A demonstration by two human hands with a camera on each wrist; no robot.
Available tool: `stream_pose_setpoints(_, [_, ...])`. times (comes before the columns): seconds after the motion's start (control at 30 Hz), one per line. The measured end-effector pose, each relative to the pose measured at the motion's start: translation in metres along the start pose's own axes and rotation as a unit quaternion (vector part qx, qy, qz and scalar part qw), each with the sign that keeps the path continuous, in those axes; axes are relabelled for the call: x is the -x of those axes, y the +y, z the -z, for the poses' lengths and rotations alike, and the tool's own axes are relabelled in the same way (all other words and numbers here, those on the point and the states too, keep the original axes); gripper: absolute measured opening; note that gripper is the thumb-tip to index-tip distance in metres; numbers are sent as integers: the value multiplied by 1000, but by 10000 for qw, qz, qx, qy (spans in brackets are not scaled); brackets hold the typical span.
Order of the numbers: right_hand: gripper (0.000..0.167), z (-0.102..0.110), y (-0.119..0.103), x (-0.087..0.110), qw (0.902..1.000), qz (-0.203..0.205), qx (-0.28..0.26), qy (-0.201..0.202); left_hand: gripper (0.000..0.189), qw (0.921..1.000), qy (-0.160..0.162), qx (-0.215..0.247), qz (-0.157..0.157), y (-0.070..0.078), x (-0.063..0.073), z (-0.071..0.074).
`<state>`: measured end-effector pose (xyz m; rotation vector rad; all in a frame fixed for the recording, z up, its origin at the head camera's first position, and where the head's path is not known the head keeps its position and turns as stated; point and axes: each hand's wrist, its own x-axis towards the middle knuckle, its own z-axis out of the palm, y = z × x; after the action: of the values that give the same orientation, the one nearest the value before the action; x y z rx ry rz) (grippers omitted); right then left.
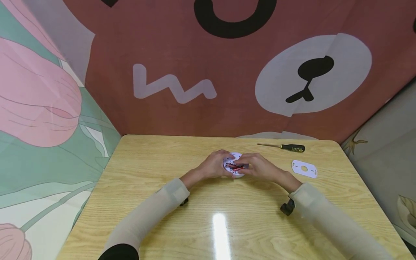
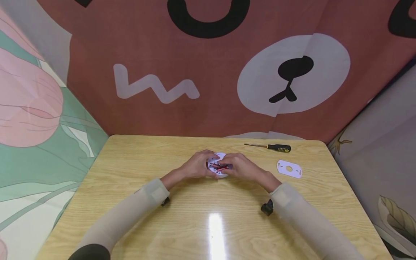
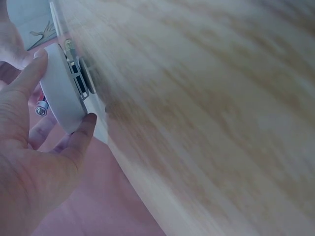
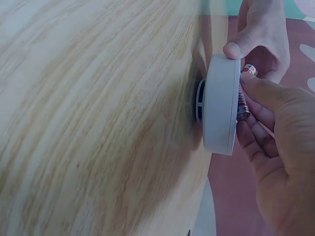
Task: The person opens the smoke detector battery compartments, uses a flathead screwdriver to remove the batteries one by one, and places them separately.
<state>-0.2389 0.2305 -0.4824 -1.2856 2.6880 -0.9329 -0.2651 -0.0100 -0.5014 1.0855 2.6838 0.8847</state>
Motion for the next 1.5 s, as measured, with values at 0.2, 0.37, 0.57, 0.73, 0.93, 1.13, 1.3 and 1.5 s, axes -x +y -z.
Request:
stream_pose_setpoints(0.2, [30, -2, 1, 1, 9999, 19, -88, 54, 72, 10000, -13, -36, -58, 0, 0, 0])
stream_pose_setpoints(0.37, [29, -1, 3, 2, 9999, 33, -129, 70, 72, 10000, -6, -5, -87, 0, 0, 0])
stream_pose_setpoints(0.57, [28, 1, 5, 5, 9996, -186, -186, 54, 73, 10000, -16, 6, -80, 1, 0, 1])
stream_pose_setpoints(0.73, [26, 4, 6, 6, 9995, -249, -167, 31, 73, 10000, 2, -18, -95, 1, -1, 0])
stream_pose_setpoints(0.93, [24, 8, 7, 6, 9995, -226, -200, -109, 73, 10000, -8, 45, -68, 0, -2, 0])
stream_pose_setpoints(1.13, [26, 9, 8, 7, 9992, -168, -319, -191, 73, 9999, 18, 102, -61, 0, -2, -1])
stream_pose_setpoints(1.3, [28, 10, 8, 7, 9987, -244, -343, -303, 72, 9999, 56, 99, -95, -2, -3, -1])
stream_pose_setpoints(1.5, [28, 10, 7, 8, 9991, -247, -260, -239, 71, 9999, 44, 84, -101, -1, -2, 0])
